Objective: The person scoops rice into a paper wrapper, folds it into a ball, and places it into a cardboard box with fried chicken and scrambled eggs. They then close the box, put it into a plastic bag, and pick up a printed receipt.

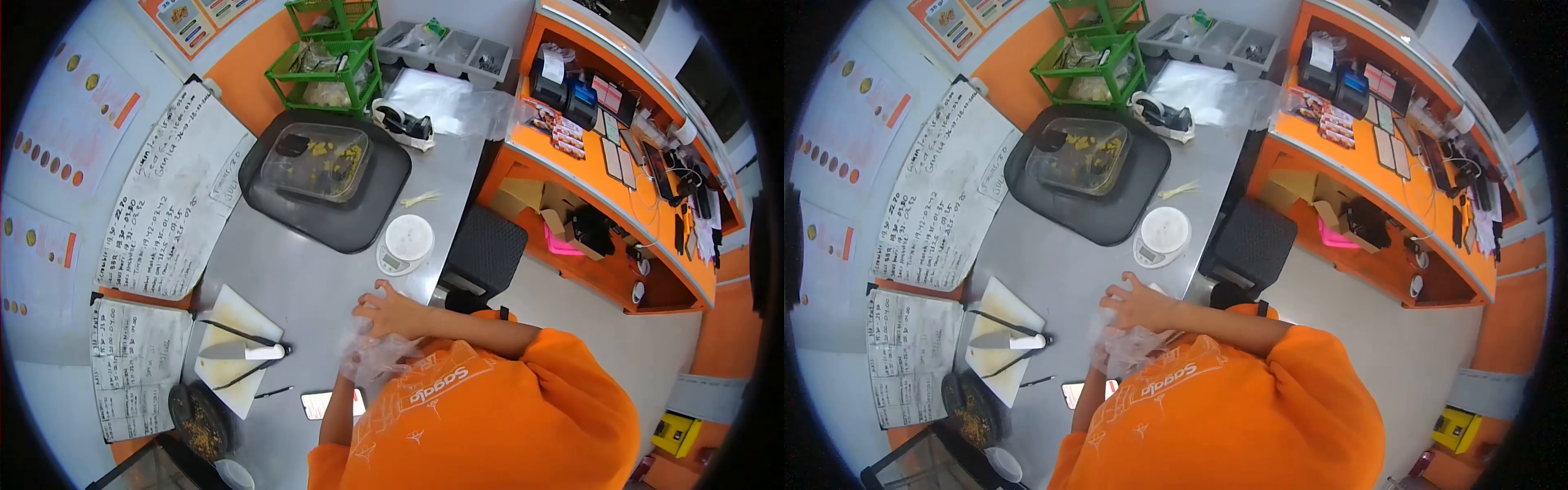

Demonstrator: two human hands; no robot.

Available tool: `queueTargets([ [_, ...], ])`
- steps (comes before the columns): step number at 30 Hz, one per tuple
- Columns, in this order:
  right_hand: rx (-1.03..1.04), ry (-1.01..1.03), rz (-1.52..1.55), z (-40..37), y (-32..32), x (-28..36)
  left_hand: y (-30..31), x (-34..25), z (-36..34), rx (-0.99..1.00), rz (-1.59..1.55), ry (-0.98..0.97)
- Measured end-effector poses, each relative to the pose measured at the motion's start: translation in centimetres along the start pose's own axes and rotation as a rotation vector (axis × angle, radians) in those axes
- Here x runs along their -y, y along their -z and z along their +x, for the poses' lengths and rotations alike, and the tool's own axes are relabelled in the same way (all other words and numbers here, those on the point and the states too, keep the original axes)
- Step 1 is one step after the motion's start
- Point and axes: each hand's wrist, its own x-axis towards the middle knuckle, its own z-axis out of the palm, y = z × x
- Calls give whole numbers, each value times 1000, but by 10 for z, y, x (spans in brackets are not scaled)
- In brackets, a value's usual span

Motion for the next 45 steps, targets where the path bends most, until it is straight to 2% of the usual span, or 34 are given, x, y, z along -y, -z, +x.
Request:
queueTargets([
  [4,72,-131,318,-39,18,-21,8,-28,16,9,95,-103],
  [7,52,-241,776,-79,-2,-53,28,-47,25,53,144,-170],
  [10,-152,-328,1360,-74,-22,-66,54,-72,44,138,186,-256],
  [12,-266,-257,1418,-57,-28,-95,73,-90,61,230,175,-333],
  [14,-289,-337,1415,-32,-12,-112,87,-102,85,341,142,-408],
  [16,-240,-78,1770,4,-6,-120,89,-102,108,443,61,-426],
  [18,-184,151,2051,30,-2,-118,84,-88,123,494,-24,-313],
  [19,-149,179,2136,32,-9,-111,79,-78,129,503,-56,-243],
  [20,-115,204,2222,28,-20,-104,74,-66,133,512,-90,-172],
  [23,-21,107,2390,-19,-60,-93,72,-38,136,498,-105,-13],
  [27,46,-33,2520,-72,-81,-94,44,-36,114,236,403,207],
  [29,59,-82,2536,-86,-79,-103,18,-48,102,123,691,243],
  [30,64,-107,2522,-89,-77,-110,5,-56,96,122,787,262],
  [31,77,-134,2492,-92,-72,-119,-11,-55,96,-191,688,54],
  [33,160,-212,2283,-95,-58,-147,-19,-61,97,-120,532,-36],
  [34,324,-263,1965,-91,-47,-172,-16,-63,101,-97,400,-66],
  [35,609,-255,1293,-77,-38,-203,-16,-61,96,-48,364,-1],
  [36,264,-362,1323,-75,-22,-209,-16,-54,85,0,327,63],
  [37,1,-433,1060,-71,-24,-227,-18,-49,73,44,290,129],
  [38,-85,-662,818,-72,-23,-243,-23,-44,57,53,186,361],
  [39,-350,-638,359,-64,-12,-246,-30,-39,38,64,77,588],
  [40,-311,-581,113,-55,7,-249,-30,-39,32,75,-36,809],
  [42,-246,-469,-158,-48,5,-262,-33,-38,32,205,65,1084],
  [45,-238,-300,-254,-46,-24,-283,-79,-8,-8,-219,33,1031],
])
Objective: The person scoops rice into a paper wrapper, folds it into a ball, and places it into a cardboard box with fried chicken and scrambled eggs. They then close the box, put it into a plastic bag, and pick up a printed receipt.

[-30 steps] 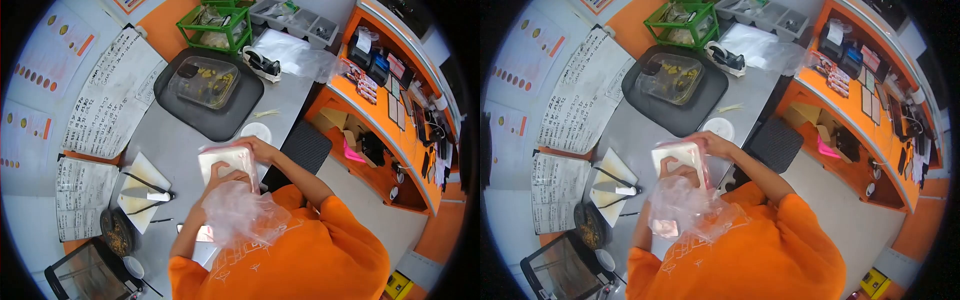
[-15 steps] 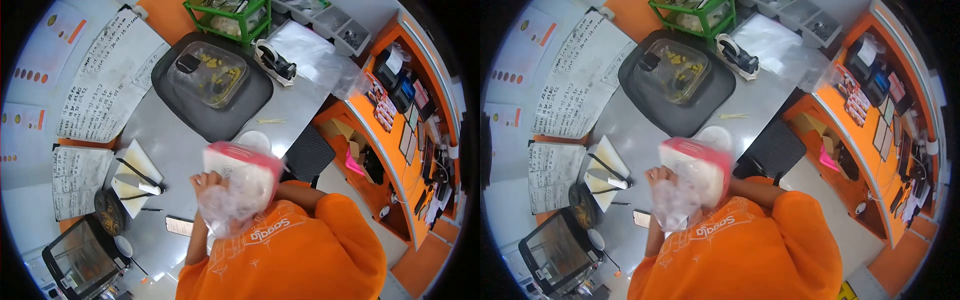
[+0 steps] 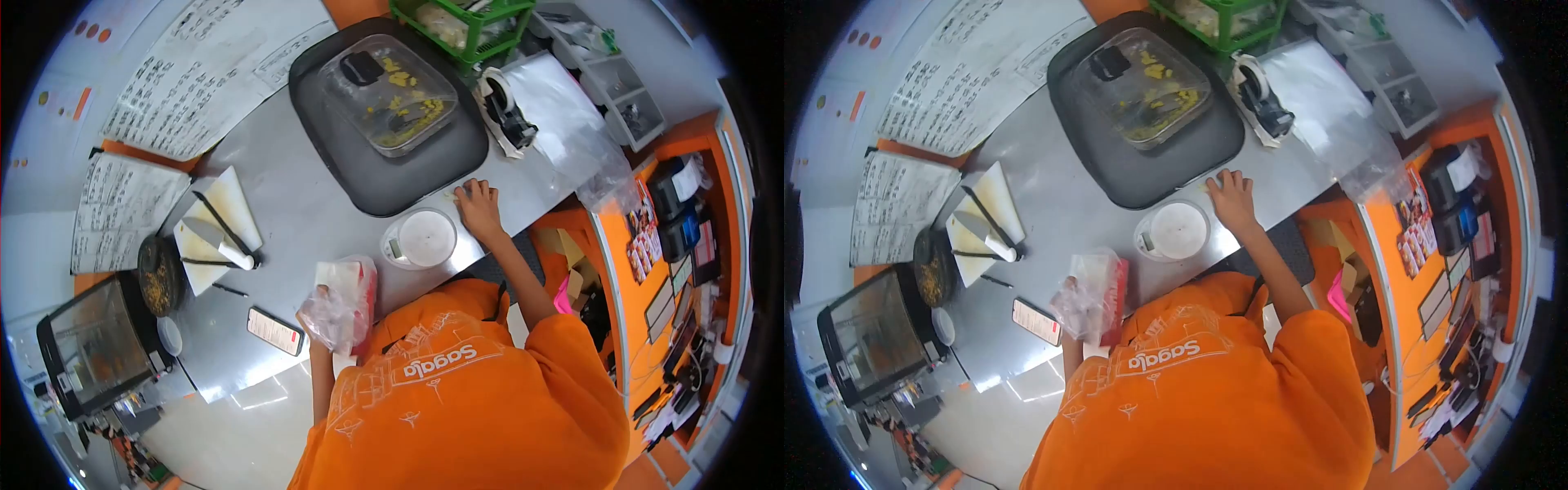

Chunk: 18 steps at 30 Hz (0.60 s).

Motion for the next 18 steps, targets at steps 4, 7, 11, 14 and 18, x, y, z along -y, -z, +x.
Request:
queueTargets([
  [4,301,-306,520,7,35,28,6,-20,-8,-90,339,120],
  [7,545,-78,694,12,63,76,-8,-7,-3,-121,273,137],
  [11,754,253,675,31,73,136,-40,49,-5,-124,-1275,-82],
  [14,779,366,560,33,69,156,-51,66,-8,26,-1713,-191],
  [18,740,435,496,23,56,164,-75,83,-8,-90,-987,-70],
])
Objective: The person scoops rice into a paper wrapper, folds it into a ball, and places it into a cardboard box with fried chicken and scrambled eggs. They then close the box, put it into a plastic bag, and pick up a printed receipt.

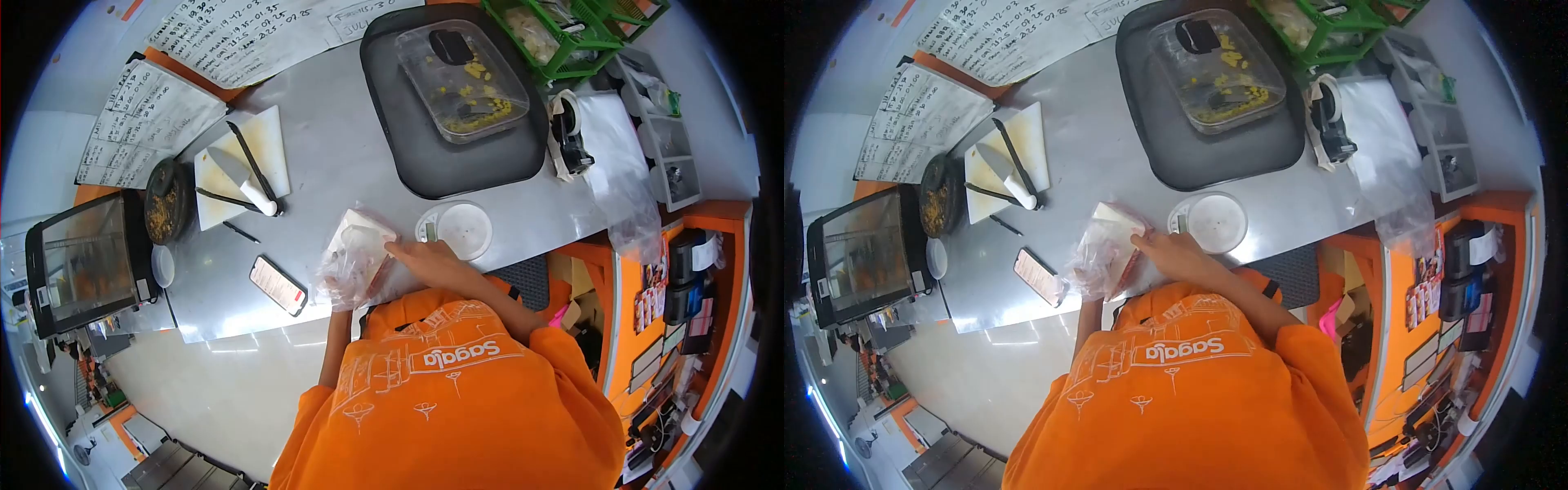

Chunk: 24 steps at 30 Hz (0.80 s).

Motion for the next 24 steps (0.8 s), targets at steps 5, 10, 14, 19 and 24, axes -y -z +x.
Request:
queueTargets([
  [5,26,19,-26,2,1,6,3,10,-7,-48,494,-53],
  [10,-20,47,-56,3,-6,8,11,9,1,-145,-762,65],
  [14,17,35,-78,3,-5,12,-5,-10,10,115,-689,-87],
  [19,20,11,-83,2,-6,12,-15,-32,7,-59,-26,41],
  [24,19,-75,8,-2,-10,-1,-35,-97,10,-122,-249,242],
])
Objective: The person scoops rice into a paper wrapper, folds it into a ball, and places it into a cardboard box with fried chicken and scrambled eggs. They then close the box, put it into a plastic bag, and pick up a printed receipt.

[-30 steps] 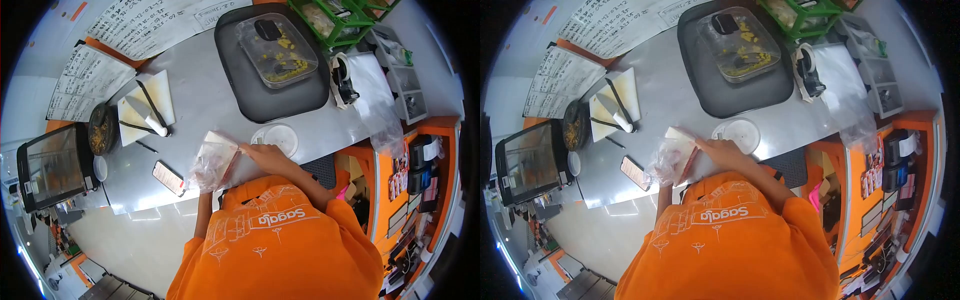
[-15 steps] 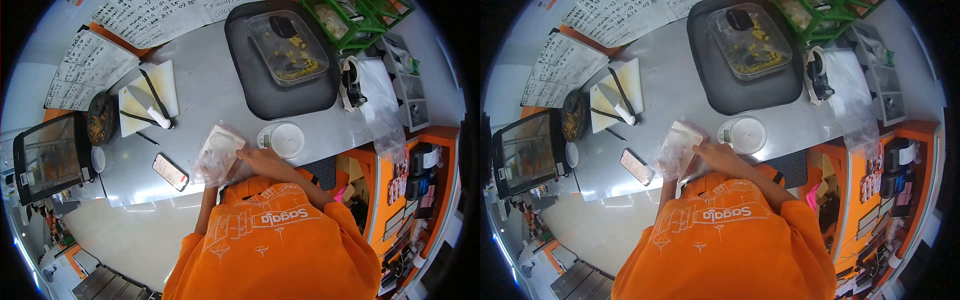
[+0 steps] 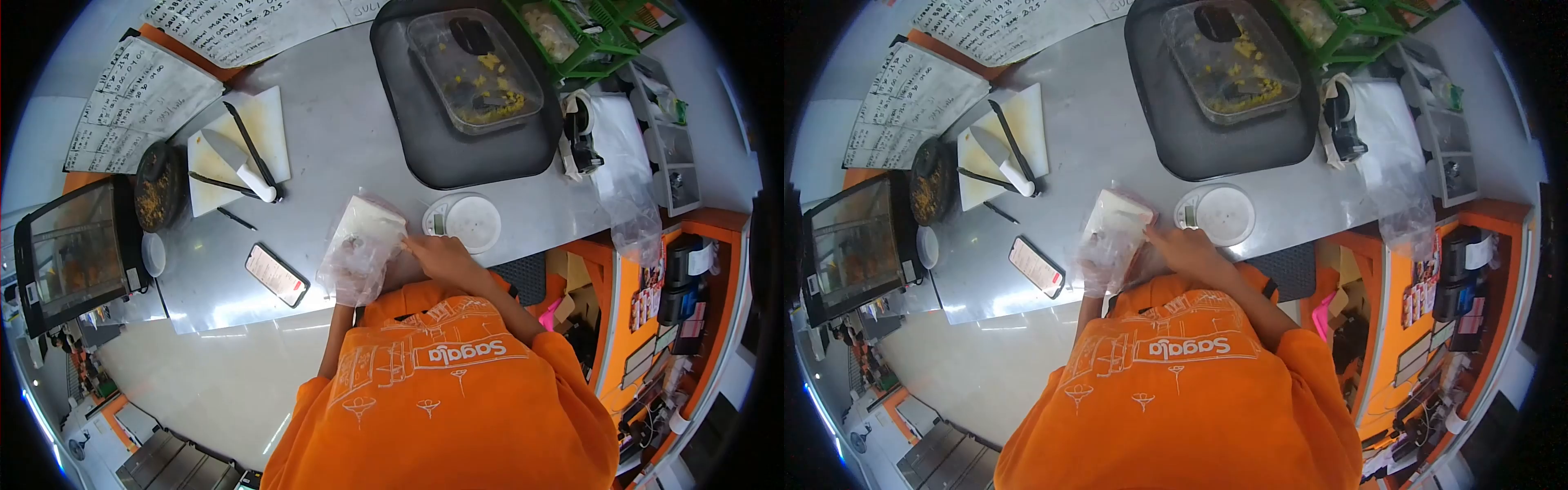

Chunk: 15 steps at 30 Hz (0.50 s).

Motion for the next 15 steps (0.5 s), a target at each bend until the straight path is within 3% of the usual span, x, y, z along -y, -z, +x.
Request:
queueTargets([
  [2,8,-24,19,1,6,4,-18,-8,-6,6,-423,45],
  [6,-148,18,162,3,0,7,-8,33,1,-157,-344,-39],
  [9,22,-126,103,0,11,4,59,80,6,-86,1015,-361],
  [11,-66,-202,11,-13,14,-26,4,32,0,-162,197,-215],
  [13,-326,-418,-107,-38,19,-71,11,48,8,-189,-118,-136],
  [15,-351,-756,-166,-47,62,-64,5,31,6,-166,379,-261],
])
